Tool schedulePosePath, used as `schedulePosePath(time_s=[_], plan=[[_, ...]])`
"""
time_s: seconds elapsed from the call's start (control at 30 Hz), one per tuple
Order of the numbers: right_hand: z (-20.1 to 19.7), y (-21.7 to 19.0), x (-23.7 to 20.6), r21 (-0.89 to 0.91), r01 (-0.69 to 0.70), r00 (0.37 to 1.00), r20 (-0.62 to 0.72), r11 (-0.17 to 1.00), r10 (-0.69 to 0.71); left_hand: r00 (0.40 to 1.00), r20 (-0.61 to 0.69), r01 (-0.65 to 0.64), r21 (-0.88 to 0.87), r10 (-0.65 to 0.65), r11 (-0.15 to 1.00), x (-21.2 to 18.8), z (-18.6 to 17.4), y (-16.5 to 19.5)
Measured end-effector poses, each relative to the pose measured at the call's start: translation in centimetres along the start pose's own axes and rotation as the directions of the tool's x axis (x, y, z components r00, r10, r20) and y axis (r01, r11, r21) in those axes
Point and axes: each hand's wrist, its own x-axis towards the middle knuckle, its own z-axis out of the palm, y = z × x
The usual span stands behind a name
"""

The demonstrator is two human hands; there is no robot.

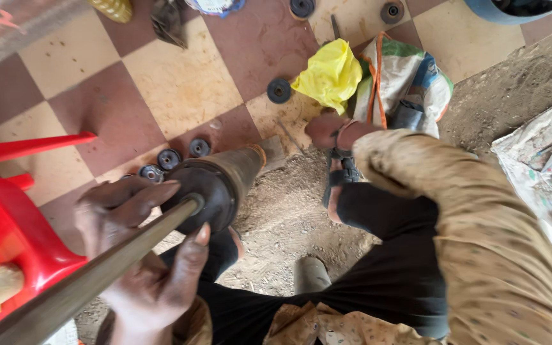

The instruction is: The person sits on the floor and assembles a cylindrical mechanical component by inserting a metal rod, attaching black circular parts, and using a metal bar to press them into place. They handle small metal rings and clips, placing them onto the assembly and securing them with their hands.

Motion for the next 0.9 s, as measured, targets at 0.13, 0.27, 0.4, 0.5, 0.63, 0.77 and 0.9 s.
schedulePosePath(time_s=[0.13, 0.27, 0.4, 0.5, 0.63, 0.77, 0.9], plan=[[2.0, -4.1, 2.6, 0.204, -0.069, 0.965, -0.234, 0.976, 0.117, 0.991, -0.056, -0.118, 0.109, 0.124, 0.987, 0.5, -0.7, 0.0], [3.9, -6.7, 4.1, 0.347, -0.233, 0.884, -0.314, 0.908, 0.347, 0.99, -0.133, -0.049, 0.002, 0.048, 0.999, 0.7, -0.7, -0.3], [5.5, -7.9, 3.8, 0.38, -0.261, 0.774, -0.467, 0.887, 0.428, 0.992, -0.117, -0.044, -0.008, 0.043, 0.999, 0.6, -0.5, -0.7], [6.0, -8.6, 2.5, 0.563, -0.344, 0.743, -0.327, 0.752, 0.584, 0.986, -0.128, -0.087, 0.148, 0.107, 0.985, 0.5, -0.7, -0.8], [7.1, -10.4, 0.4, 0.888, -0.237, 0.705, -0.122, 0.394, 0.699, 0.977, -0.138, -0.136, 0.19, 0.164, 0.972, 0.3, -1.2, -0.4], [7.5, -13.3, -2.9, 0.913, 0.179, 0.767, 0.104, -0.367, 0.633, 0.986, -0.119, -0.094, 0.204, 0.12, 0.974, 0.2, -1.7, 0.4], [4.7, -15.4, -7.4, 0.564, 0.464, 0.84, -0.038, -0.683, 0.541, 0.992, -0.1, -0.05, 0.216, 0.073, 0.975, -0.2, -2.3, 1.5]])
